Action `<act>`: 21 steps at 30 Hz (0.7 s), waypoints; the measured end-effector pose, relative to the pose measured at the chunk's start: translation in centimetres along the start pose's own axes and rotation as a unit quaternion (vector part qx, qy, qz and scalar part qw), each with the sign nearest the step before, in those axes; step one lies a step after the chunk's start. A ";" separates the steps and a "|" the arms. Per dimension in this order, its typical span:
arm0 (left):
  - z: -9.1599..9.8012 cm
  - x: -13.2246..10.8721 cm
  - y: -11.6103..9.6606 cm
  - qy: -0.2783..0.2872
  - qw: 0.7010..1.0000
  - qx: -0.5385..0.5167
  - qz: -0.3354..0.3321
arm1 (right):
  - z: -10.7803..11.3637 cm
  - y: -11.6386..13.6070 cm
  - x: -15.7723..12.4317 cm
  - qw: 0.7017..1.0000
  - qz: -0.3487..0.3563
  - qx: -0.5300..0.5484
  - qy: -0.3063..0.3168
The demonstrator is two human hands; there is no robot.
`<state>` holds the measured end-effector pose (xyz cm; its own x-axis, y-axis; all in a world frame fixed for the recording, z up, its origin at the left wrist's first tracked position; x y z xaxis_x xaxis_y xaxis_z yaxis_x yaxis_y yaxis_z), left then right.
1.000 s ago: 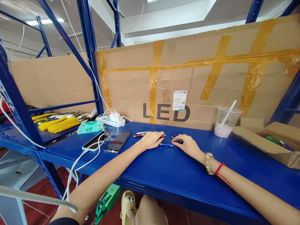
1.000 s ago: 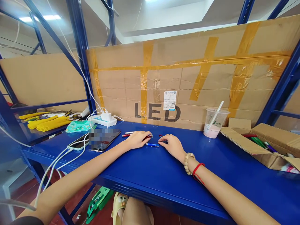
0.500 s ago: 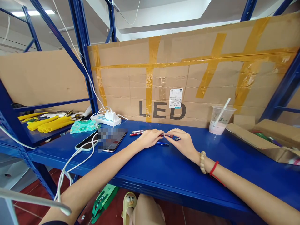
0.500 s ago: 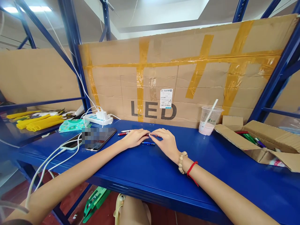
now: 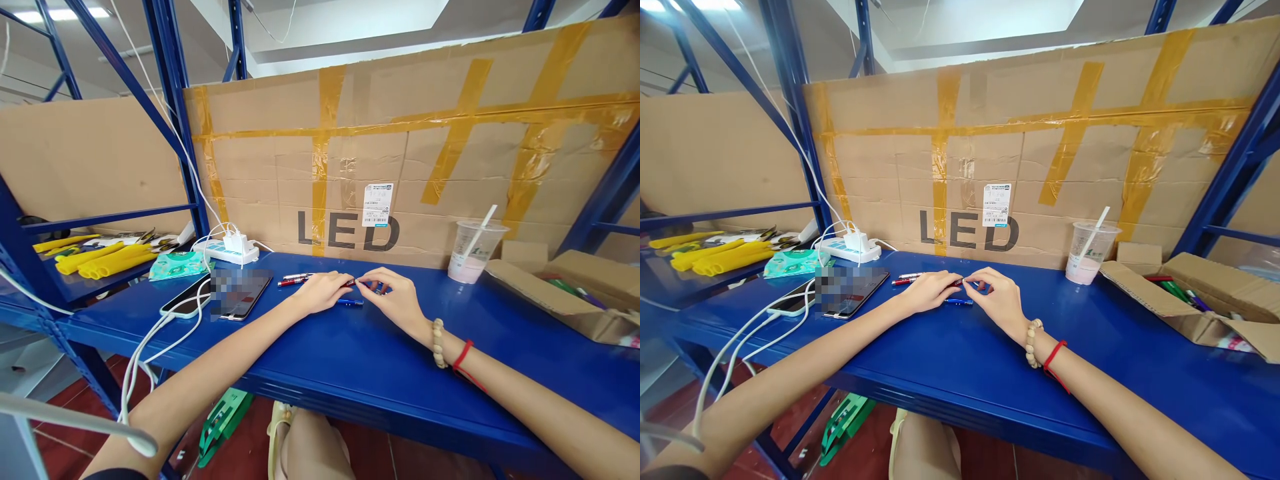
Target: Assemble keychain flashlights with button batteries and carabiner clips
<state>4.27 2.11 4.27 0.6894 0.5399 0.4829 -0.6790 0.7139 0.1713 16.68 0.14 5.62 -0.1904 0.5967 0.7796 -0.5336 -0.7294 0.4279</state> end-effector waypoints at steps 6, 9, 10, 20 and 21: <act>-0.2 0.0 -0.2 0.014 1.000 0.004 -0.012 | -0.7 0.0 0.0 0.999 -0.007 0.001 0.053; -0.2 0.0 -0.1 0.019 1.000 0.002 -0.002 | -0.9 0.1 -0.1 0.997 -0.002 -0.001 0.077; -0.3 -0.1 0.0 0.020 1.000 0.002 0.002 | -0.9 0.1 -0.2 0.997 0.001 -0.002 0.083; 0.5 0.2 -0.3 -0.001 1.000 -0.018 0.014 | 1.9 2.4 0.7 0.999 -0.023 0.004 0.022; 0.6 0.2 -0.3 -0.004 1.000 -0.019 0.010 | 2.8 3.0 0.7 0.999 -0.019 0.018 0.019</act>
<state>4.45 1.70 4.82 0.6740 0.5506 0.4925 -0.6822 0.7197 0.1291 17.22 -2.57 8.68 -0.2029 0.6357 0.7447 -0.5108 -0.7176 0.4734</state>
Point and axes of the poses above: each hand's wrist, its own x-axis towards the middle knuckle, its own z-axis out of the back of the hand, y = z × x, the point moved 7 cm from there along x, towards the middle knuckle, and after that the axes turned 3 degrees about x, right-handed, at the moved point
